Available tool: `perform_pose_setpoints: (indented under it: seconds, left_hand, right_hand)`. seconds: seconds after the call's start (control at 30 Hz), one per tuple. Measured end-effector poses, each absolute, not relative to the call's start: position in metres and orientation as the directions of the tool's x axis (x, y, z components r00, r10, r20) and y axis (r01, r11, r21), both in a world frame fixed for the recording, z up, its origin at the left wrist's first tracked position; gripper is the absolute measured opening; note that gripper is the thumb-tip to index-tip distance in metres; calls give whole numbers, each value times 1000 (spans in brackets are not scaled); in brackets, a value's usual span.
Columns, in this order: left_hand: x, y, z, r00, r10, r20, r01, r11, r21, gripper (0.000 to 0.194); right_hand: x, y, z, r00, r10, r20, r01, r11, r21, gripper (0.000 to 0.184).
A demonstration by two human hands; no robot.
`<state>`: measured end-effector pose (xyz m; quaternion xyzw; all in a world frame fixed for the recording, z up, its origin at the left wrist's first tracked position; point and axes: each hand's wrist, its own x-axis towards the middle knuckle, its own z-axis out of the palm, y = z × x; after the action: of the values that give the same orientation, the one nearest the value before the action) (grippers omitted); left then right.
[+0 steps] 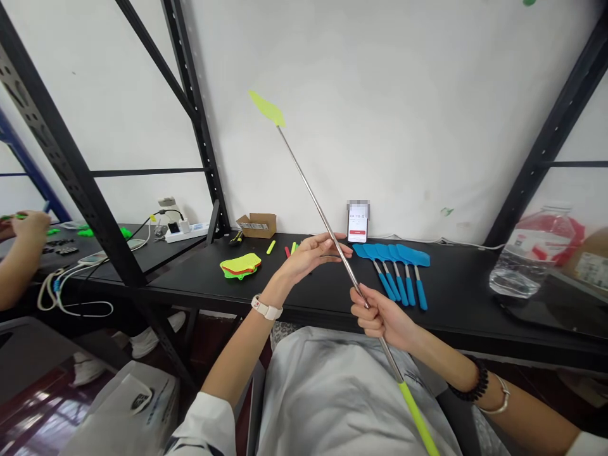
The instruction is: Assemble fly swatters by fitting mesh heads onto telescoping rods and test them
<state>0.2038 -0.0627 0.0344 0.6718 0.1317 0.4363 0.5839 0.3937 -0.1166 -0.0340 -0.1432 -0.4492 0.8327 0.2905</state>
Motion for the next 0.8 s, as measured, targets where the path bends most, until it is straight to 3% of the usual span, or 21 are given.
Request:
perform_pose_setpoints:
  seconds: [0.13, 0.23, 0.33, 0.5, 0.8]
  left_hand:
    - [208, -60, 31, 509, 715, 480, -401, -297, 867, 27]
    - [205, -58, 32, 450, 742, 497, -409, -323, 853, 25]
    - [201, -56, 34, 389, 760, 520, -418, -357, 835, 24]
    - [199, -53, 34, 312, 780, 542, -426, -395, 814, 21]
    - [196, -48, 32, 204, 808, 553, -423, -437, 794, 22]
  right_hand:
    - [378, -113, -37, -783, 617, 77, -398, -403, -824, 30]
    - [372, -113, -39, -756, 644, 115, -376, -283, -882, 32]
    - [375, -116, -38, -741, 655, 152, -312, -135, -941, 38]
    - [381, -125, -41, -816, 567, 115, -152, -19, -988, 37]
    - [373, -139, -51, -838, 540, 75, 26, 177, -984, 40]
